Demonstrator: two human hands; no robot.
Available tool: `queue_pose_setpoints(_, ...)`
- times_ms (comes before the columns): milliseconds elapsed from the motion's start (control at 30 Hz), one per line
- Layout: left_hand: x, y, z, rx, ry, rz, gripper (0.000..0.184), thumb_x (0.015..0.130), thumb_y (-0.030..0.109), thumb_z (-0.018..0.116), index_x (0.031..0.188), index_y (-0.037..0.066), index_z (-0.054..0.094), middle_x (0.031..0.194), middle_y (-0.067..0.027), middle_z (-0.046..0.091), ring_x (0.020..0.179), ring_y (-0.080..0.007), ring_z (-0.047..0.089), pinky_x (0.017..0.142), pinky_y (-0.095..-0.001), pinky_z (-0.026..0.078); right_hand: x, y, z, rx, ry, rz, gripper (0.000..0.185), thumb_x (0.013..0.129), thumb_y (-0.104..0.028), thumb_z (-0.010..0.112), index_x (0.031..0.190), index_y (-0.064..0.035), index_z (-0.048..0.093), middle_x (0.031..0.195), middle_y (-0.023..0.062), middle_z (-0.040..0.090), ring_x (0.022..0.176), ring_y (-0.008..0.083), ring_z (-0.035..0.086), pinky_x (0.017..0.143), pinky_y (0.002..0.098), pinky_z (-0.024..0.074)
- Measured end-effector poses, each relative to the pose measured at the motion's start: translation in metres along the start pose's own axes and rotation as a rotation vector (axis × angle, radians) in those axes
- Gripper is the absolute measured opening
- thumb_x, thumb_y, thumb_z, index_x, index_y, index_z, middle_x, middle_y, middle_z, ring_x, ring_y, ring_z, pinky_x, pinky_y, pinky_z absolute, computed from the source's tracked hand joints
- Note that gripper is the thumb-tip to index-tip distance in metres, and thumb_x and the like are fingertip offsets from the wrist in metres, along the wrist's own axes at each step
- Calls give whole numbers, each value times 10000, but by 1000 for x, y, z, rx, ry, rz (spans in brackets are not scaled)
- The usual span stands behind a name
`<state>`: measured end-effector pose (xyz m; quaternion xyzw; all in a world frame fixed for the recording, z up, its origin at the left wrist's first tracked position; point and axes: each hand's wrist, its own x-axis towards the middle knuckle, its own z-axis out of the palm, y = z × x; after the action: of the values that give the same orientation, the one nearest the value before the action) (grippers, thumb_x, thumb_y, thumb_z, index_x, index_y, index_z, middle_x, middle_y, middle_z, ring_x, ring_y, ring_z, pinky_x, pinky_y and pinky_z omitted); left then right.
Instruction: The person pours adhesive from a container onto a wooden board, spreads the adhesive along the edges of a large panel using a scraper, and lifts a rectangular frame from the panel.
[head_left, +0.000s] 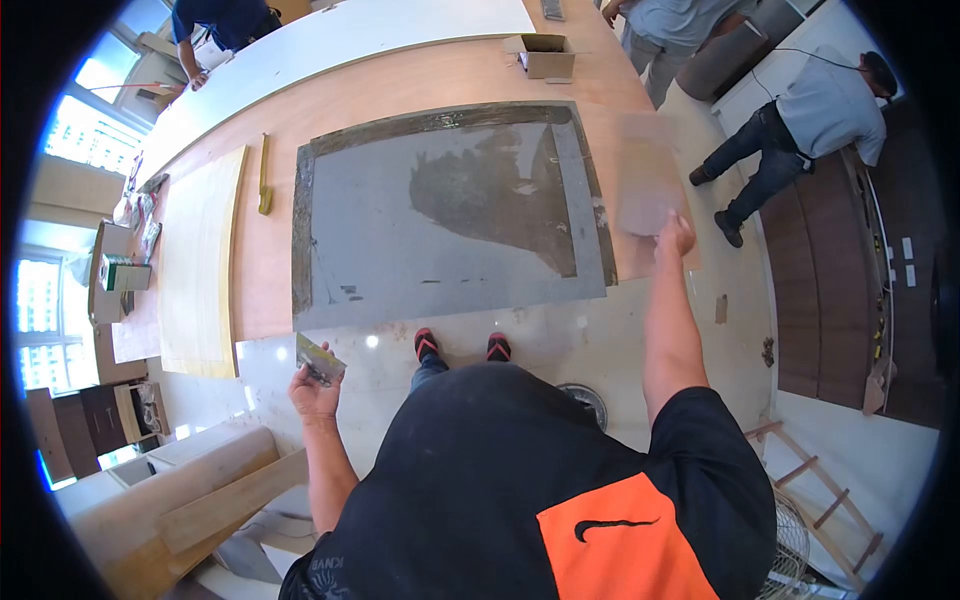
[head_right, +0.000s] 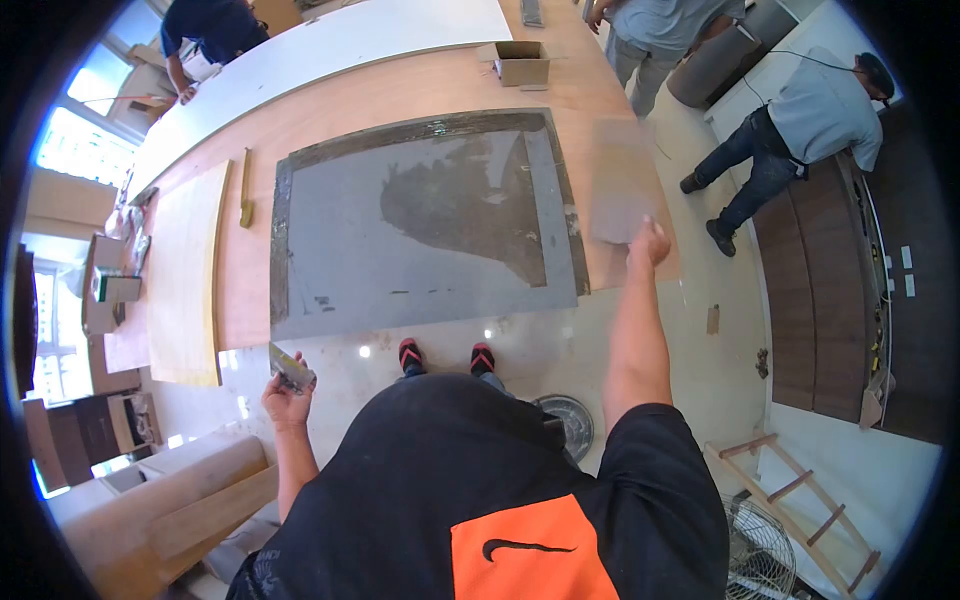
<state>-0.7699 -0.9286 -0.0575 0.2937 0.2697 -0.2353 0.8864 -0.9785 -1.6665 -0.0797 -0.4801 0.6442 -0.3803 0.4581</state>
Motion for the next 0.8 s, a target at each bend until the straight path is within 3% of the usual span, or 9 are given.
queue_pose_setpoints(100,2,-7,1,-12,-28,-21,627,846,169,543,1448,42,422,1456,-226,490,1247,-373,539,1052,-576,414,-4,9,-31,290,282,147,326,943,-284,667,1115,-8,680,1145,140,659,895,306,648,666,462,576)
queue_pose_setpoints(200,12,-12,2,-13,-67,-56,630,837,156,566,1440,39,428,1448,-225,494,1244,-374,539,1058,-580,413,-25,6,-63,451,273,194,340,973,-265,632,1220,-31,619,1248,147,603,980,328,633,677,471,577)
queue_pose_setpoints(400,28,-32,29,7,-130,-93,600,831,167,583,1406,41,465,1434,-228,507,1238,-375,548,1034,-582,423,-59,21,-104,643,-221,118,313,985,-229,624,1250,-75,562,1213,115,628,1006,302,632,725,447,536)
queue_pose_setpoints(600,24,-52,69,8,-317,-164,507,848,86,584,1350,44,523,1336,-185,596,1224,-355,574,1020,-575,439,-103,19,-115,604,-641,-41,349,906,-118,689,1222,-27,571,1062,104,679,894,243,667,722,391,555)
queue_pose_setpoints(700,16,-64,97,96,-422,-206,469,864,8,567,1330,32,531,1296,-165,622,1201,-339,598,1027,-557,452,-128,-9,-103,534,-712,29,417,872,-84,713,1258,-28,567,1109,105,671,911,231,674,777,372,571)
queue_pose_setpoints(800,5,-75,139,195,-508,-199,439,881,-42,549,1316,1,520,1267,-166,630,1186,-333,611,1045,-525,465,-147,-44,-87,604,-783,-22,475,875,-91,711,1315,-28,543,1194,100,649,1037,260,653,913,408,552)
